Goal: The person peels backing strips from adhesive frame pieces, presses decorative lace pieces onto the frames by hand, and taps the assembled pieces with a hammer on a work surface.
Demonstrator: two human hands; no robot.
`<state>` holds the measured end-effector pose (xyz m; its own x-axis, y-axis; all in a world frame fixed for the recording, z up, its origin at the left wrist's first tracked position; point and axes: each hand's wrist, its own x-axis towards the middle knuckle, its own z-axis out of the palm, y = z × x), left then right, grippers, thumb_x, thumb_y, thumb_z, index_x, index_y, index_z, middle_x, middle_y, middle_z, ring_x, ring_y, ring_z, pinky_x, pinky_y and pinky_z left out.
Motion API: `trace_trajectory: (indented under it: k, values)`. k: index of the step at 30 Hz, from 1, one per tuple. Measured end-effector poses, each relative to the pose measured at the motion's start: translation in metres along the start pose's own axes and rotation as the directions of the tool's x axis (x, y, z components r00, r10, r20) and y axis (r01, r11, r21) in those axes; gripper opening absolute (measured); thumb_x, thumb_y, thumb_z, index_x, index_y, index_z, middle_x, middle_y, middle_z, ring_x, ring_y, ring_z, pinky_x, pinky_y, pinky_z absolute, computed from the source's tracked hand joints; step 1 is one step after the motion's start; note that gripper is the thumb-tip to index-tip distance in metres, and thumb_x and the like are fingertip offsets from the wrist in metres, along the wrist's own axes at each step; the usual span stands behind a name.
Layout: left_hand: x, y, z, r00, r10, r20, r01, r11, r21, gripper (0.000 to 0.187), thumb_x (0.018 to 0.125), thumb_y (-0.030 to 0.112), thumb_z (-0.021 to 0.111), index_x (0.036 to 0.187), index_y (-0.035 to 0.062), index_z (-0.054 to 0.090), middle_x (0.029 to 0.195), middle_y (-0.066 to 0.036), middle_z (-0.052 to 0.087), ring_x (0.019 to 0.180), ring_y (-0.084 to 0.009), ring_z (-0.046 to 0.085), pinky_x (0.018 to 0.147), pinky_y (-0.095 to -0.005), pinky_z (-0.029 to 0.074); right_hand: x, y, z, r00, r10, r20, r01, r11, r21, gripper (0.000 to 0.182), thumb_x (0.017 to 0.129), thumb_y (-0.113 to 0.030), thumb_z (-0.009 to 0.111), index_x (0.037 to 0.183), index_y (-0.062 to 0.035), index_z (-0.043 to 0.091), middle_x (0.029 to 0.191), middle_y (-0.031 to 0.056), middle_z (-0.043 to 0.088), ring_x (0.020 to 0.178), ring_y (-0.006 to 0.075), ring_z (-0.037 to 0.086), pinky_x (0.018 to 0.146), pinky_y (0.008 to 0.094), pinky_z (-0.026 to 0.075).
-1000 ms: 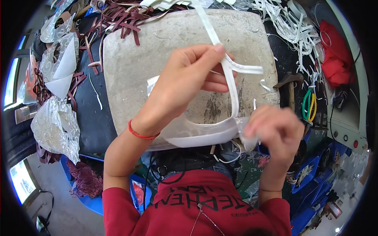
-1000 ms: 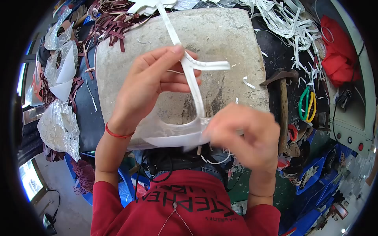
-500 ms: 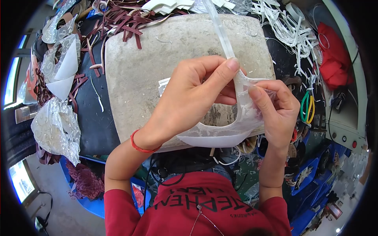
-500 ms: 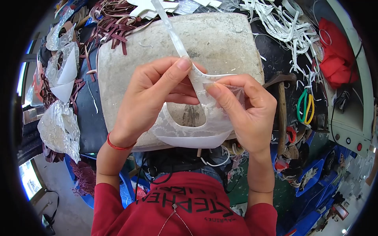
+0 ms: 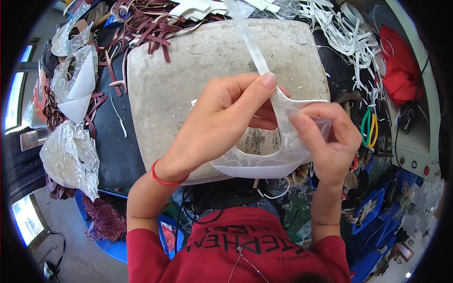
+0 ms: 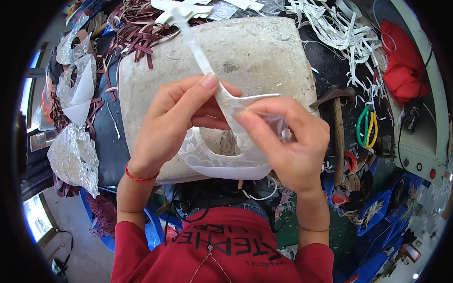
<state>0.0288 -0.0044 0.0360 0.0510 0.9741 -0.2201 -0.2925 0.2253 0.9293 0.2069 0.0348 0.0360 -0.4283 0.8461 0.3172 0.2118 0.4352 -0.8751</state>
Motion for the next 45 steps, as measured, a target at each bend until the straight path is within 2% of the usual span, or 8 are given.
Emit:
trace_trajectory:
  k: [3, 10, 16, 25, 28, 31, 38, 45]
  values:
    - [0.0, -0.001, -0.001, 1.0, -0.013, -0.005, 0.013, 1.0, 0.023, 0.042, 0.101, 0.033, 0.042, 0.107, -0.0034, 0.063, 0.09, -0.011, 0.067, 0.079, -0.0161, 0.067, 0.074, -0.0289, 0.056, -0.001, 0.001, 0.002, 0.991, -0.129, 0.032, 0.13, 0.991, -0.037, 0.014, 0.077, 0.0, 0.073, 0.09, 0.0, 0.068, 0.08, 0.006, 0.069, 0.071, 0.0093, 0.063, 0.062, 0.0226, 0.048]
    - [-0.003, -0.004, 0.004, 0.999, 0.042, -0.004, -0.042, 0.999, 0.018, 0.042, 0.101, 0.031, 0.042, 0.107, -0.0043, 0.063, 0.092, -0.012, 0.067, 0.082, -0.0162, 0.067, 0.074, -0.0277, 0.057, 0.006, -0.006, 0.003, 0.976, 0.209, 0.056, -0.215, 0.964, 0.158, 0.011, 0.078, -0.001, 0.072, 0.088, 0.0003, 0.068, 0.08, 0.0026, 0.067, 0.072, 0.0058, 0.06, 0.065, 0.0195, 0.046]
    - [-0.004, -0.006, 0.003, 0.999, 0.039, 0.012, -0.038, 0.999, -0.036, 0.043, 0.101, 0.031, 0.041, 0.109, -0.0055, 0.061, 0.094, -0.013, 0.067, 0.083, -0.0175, 0.068, 0.075, -0.0288, 0.057, 0.006, -0.004, 0.003, 0.969, 0.238, 0.068, -0.247, 0.949, 0.193, 0.007, 0.079, -0.002, 0.072, 0.084, 0.0003, 0.067, 0.077, 0.0015, 0.066, 0.07, 0.005, 0.058, 0.064, 0.0186, 0.045]
    - [-0.006, 0.006, -0.002, 0.997, -0.082, 0.014, 0.083, 0.987, -0.138, 0.04, 0.099, 0.028, 0.047, 0.11, -0.0078, 0.06, 0.105, -0.015, 0.065, 0.095, -0.0177, 0.065, 0.082, -0.03, 0.055, 0.012, -0.003, 0.007, 0.981, 0.184, 0.065, -0.188, 0.98, 0.071, 0.006, 0.079, -0.003, 0.07, 0.081, 0.0009, 0.065, 0.074, 0.0012, 0.064, 0.069, 0.0052, 0.057, 0.064, 0.0202, 0.045]
    - [-0.007, -0.009, -0.004, 0.997, 0.068, 0.038, -0.072, 0.989, 0.128, 0.035, 0.097, 0.023, 0.053, 0.11, -0.0084, 0.059, 0.11, -0.015, 0.064, 0.095, -0.0165, 0.064, 0.082, -0.0302, 0.055, 0.014, -0.002, 0.008, 0.97, 0.226, 0.091, -0.232, 0.971, 0.055, 0.008, 0.08, -0.005, 0.07, 0.08, 0.0, 0.064, 0.072, 0.001, 0.064, 0.069, 0.005, 0.056, 0.063, 0.0205, 0.045]
    - [-0.005, -0.012, -0.007, 1.0, 0.01, 0.017, -0.01, 1.0, -0.017, 0.028, 0.095, 0.019, 0.057, 0.106, -0.0071, 0.061, 0.111, -0.014, 0.063, 0.094, -0.0151, 0.064, 0.083, -0.0302, 0.055, 0.011, -0.008, 0.011, 0.964, 0.263, 0.048, -0.26, 0.964, -0.055, 0.01, 0.081, -0.007, 0.07, 0.078, -0.0005, 0.063, 0.072, 0.0012, 0.064, 0.068, 0.0048, 0.056, 0.062, 0.0207, 0.044]
    - [-0.007, -0.021, -0.001, 0.998, 0.023, -0.05, -0.024, 1.0, -0.005, 0.026, 0.095, 0.018, 0.056, 0.097, -0.0068, 0.062, 0.109, -0.017, 0.064, 0.089, -0.0153, 0.064, 0.082, -0.0313, 0.055, -0.011, -0.004, 0.012, 0.977, 0.214, -0.006, -0.212, 0.971, 0.108, 0.016, 0.076, -0.002, 0.075, 0.091, -0.0004, 0.069, 0.077, 0.0037, 0.067, 0.071, 0.0075, 0.061, 0.062, 0.0241, 0.048]
    - [-0.008, -0.029, 0.012, 0.994, 0.017, -0.107, -0.003, 0.992, 0.129, 0.025, 0.095, 0.014, 0.056, 0.101, -0.0091, 0.061, 0.1, -0.015, 0.067, 0.09, -0.0143, 0.063, 0.079, -0.0276, 0.053, -0.035, -0.004, 0.02, 0.997, -0.022, -0.08, 0.002, 0.97, -0.245, 0.017, 0.076, -0.001, 0.075, 0.091, -0.0002, 0.066, 0.08, 0.0102, 0.067, 0.071, 0.0182, 0.066, 0.061, 0.027, 0.05]
